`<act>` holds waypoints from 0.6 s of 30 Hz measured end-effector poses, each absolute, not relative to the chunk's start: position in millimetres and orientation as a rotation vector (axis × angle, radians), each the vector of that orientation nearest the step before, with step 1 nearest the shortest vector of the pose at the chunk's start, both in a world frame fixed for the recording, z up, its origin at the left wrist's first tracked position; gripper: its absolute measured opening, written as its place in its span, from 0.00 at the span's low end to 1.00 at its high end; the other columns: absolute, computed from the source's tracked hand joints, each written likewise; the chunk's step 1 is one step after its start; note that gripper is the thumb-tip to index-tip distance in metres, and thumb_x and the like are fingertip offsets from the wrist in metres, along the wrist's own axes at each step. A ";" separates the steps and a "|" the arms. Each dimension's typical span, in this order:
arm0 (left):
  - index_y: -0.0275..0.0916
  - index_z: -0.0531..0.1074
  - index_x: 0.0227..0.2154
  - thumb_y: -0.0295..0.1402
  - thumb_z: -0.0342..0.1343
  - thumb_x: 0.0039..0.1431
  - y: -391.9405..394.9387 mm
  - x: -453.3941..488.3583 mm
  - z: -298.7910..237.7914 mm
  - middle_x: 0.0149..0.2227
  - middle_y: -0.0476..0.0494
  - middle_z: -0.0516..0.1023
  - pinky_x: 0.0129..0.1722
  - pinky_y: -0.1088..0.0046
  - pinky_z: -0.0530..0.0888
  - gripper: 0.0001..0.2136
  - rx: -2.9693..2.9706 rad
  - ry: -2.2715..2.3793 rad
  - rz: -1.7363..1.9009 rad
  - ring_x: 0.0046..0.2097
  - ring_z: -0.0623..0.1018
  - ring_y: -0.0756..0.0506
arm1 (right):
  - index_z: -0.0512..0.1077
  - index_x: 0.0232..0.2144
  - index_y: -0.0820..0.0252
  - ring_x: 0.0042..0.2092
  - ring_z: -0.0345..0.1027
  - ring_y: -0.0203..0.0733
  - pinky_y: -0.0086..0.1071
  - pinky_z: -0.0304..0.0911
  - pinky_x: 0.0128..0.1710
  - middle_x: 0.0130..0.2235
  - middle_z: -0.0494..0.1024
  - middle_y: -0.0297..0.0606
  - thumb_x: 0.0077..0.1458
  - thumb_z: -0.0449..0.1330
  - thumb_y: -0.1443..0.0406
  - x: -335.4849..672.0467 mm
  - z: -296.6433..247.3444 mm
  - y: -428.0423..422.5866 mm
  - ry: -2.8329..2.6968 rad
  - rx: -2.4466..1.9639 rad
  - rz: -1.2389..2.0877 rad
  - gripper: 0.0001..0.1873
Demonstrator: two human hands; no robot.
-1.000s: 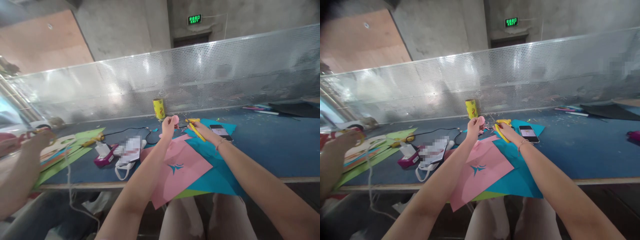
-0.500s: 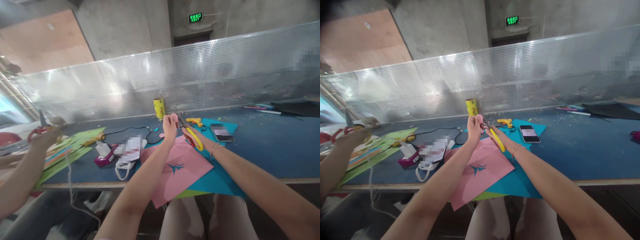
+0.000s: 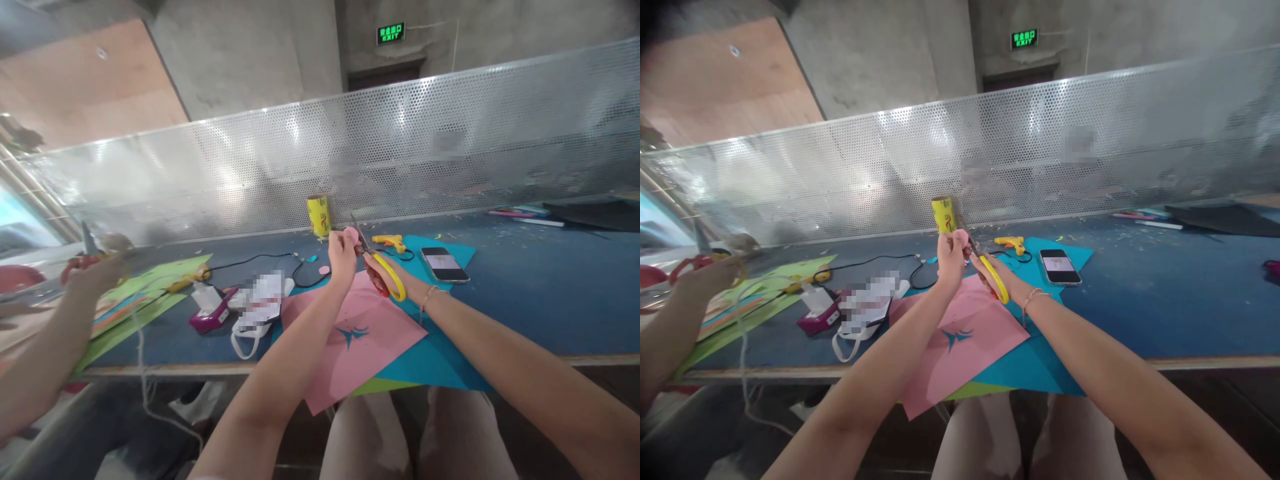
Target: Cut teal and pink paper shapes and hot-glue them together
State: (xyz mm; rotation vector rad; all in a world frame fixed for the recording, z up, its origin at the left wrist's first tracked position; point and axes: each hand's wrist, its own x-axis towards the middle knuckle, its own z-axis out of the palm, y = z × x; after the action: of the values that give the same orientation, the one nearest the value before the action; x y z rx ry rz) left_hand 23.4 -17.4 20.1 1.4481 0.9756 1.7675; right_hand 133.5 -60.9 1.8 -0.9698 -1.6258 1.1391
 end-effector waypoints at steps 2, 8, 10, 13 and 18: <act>0.42 0.55 0.28 0.43 0.45 0.61 -18.4 23.4 21.2 0.22 0.53 0.69 0.25 0.78 0.65 0.12 1.443 0.985 1.764 0.21 0.68 0.54 | 0.55 0.25 0.54 0.14 0.50 0.31 0.26 0.47 0.13 0.15 0.57 0.24 0.52 0.52 0.45 133.8 2.4 -61.8 -1.625 -0.978 1.139 0.22; 0.41 0.56 0.28 0.42 0.45 0.61 -16.9 23.3 20.8 0.23 0.53 0.70 0.25 0.78 0.65 0.11 1.432 0.967 1.765 0.22 0.68 0.54 | 0.56 0.23 0.54 0.15 0.51 0.32 0.27 0.48 0.14 0.15 0.57 0.26 0.53 0.48 0.43 133.7 3.9 -61.8 -1.652 -1.060 1.075 0.23; 0.41 0.56 0.28 0.41 0.45 0.61 -16.6 23.2 20.6 0.24 0.52 0.70 0.25 0.77 0.65 0.10 1.439 0.954 1.771 0.22 0.68 0.53 | 0.56 0.23 0.54 0.15 0.50 0.31 0.27 0.48 0.14 0.16 0.58 0.27 0.53 0.48 0.43 132.9 5.5 -62.1 -1.642 -1.072 1.044 0.24; 0.41 0.56 0.28 0.39 0.46 0.61 -17.5 23.1 21.4 0.23 0.52 0.70 0.25 0.76 0.65 0.09 1.444 0.941 1.774 0.21 0.68 0.53 | 0.55 0.22 0.55 0.15 0.49 0.30 0.27 0.45 0.14 0.17 0.59 0.28 0.53 0.50 0.43 130.8 10.3 -65.0 -1.584 -1.095 1.051 0.23; 0.41 0.56 0.28 0.38 0.46 0.61 -20.6 22.8 23.8 0.23 0.53 0.69 0.24 0.77 0.64 0.09 1.454 0.956 1.760 0.20 0.66 0.54 | 0.53 0.20 0.55 0.14 0.48 0.30 0.27 0.46 0.13 0.14 0.56 0.27 0.54 0.49 0.45 130.4 16.6 -69.7 -1.576 -1.138 1.064 0.24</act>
State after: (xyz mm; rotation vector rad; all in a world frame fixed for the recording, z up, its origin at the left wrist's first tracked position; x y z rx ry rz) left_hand 22.8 -20.6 23.8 1.4540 0.9556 1.7605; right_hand 130.4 -69.7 16.6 -1.1385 -1.5763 1.0639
